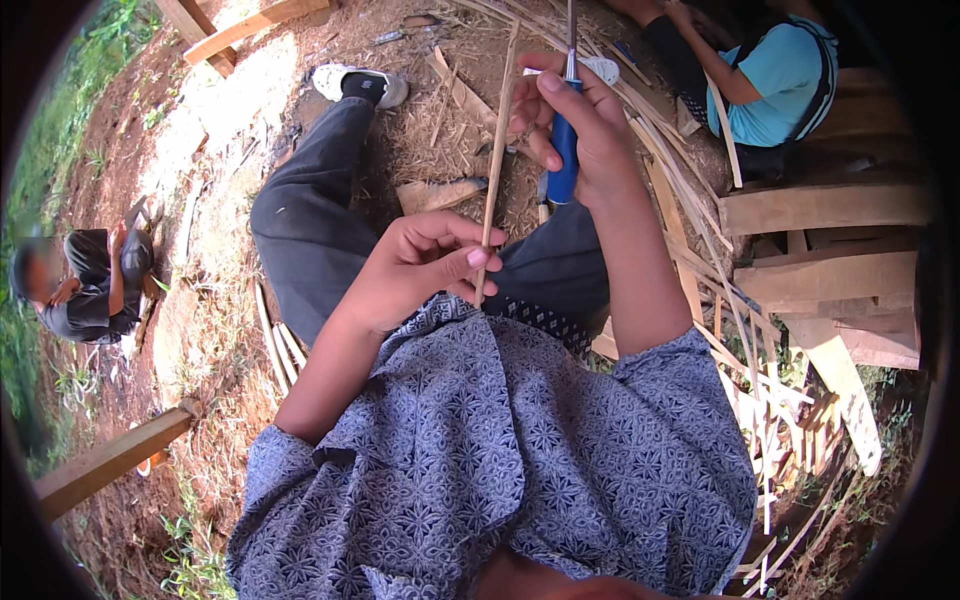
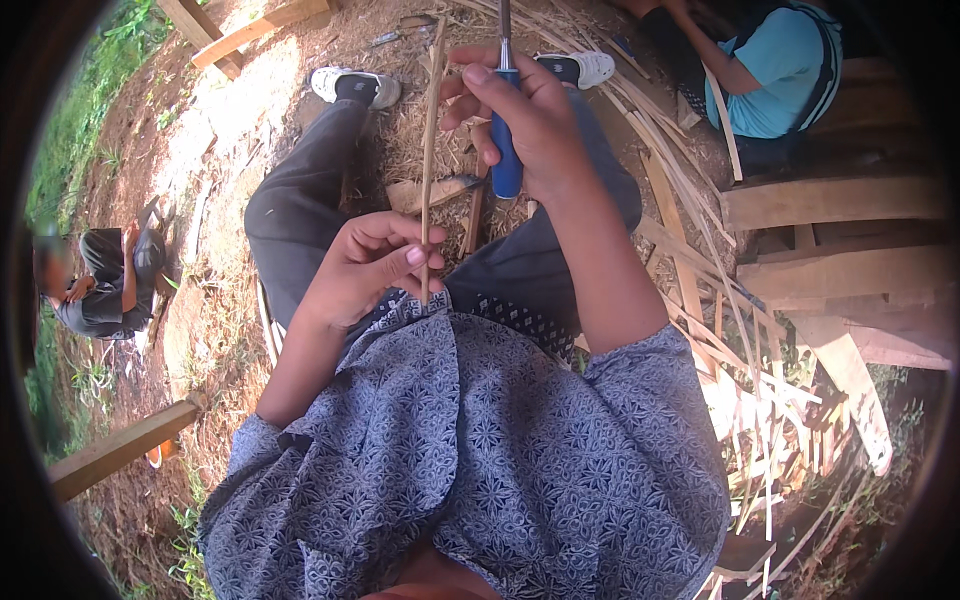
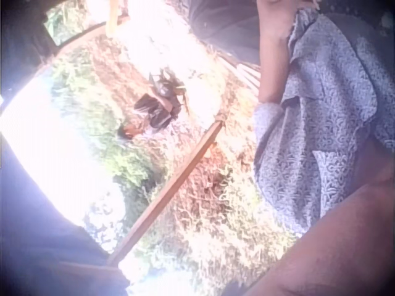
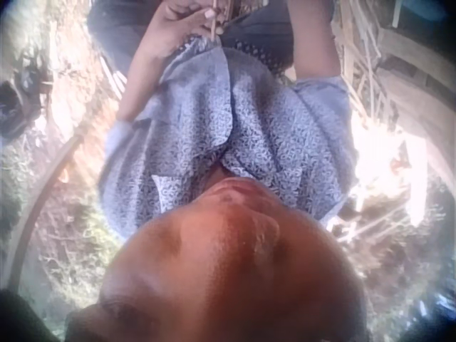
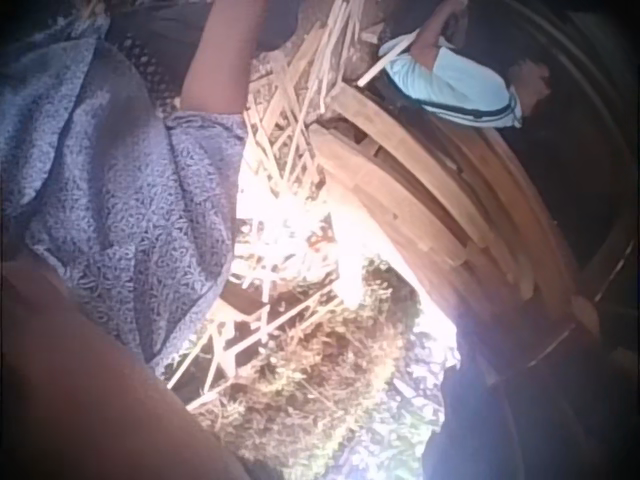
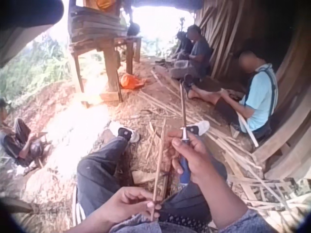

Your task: The person sits on the ground and uses a chisel and hammer to carve thin strips of wood. They repeatedly position the chisel on the wood and strike it with the hammer to shape the material.

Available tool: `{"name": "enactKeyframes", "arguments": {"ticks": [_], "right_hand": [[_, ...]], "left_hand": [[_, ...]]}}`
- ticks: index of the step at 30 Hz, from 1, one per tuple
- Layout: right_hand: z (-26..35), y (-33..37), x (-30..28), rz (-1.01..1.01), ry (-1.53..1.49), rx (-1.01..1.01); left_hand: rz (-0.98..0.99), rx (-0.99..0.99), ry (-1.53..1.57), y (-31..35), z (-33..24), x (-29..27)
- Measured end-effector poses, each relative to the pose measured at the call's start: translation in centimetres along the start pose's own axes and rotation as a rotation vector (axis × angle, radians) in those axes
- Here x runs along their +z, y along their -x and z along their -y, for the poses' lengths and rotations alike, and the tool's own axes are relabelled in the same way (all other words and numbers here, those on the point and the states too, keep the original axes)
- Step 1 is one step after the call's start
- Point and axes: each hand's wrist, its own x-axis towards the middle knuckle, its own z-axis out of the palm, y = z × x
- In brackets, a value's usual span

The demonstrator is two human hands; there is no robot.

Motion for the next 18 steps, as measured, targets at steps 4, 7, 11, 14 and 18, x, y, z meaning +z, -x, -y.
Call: {"name": "enactKeyframes", "arguments": {"ticks": [4, 7, 11, 14, 18], "right_hand": [[0.5, -0.5, 1.5, -0.021, 0.053, 0.008], [0.3, -0.3, 1.7, 0.008, 0.079, 0.006], [0.2, -0.7, 1.6, 0.048, 0.066, -0.018], [0.8, -0.7, 2.2, 0.073, 0.066, -0.001], [0.9, -0.6, 2.2, 0.100, 0.054, -0.008]], "left_hand": [[-0.009, -0.008, -0.017, 0.2, -0.6, -0.3], [-0.025, 0.014, -0.020, 0.4, -0.3, 0.1], [-0.022, 0.032, -0.041, 0.7, -0.5, 0.1], [-0.012, 0.055, -0.044, 0.8, -0.8, 0.1], [-0.009, 0.071, -0.050, 1.0, -1.0, 0.4]]}}
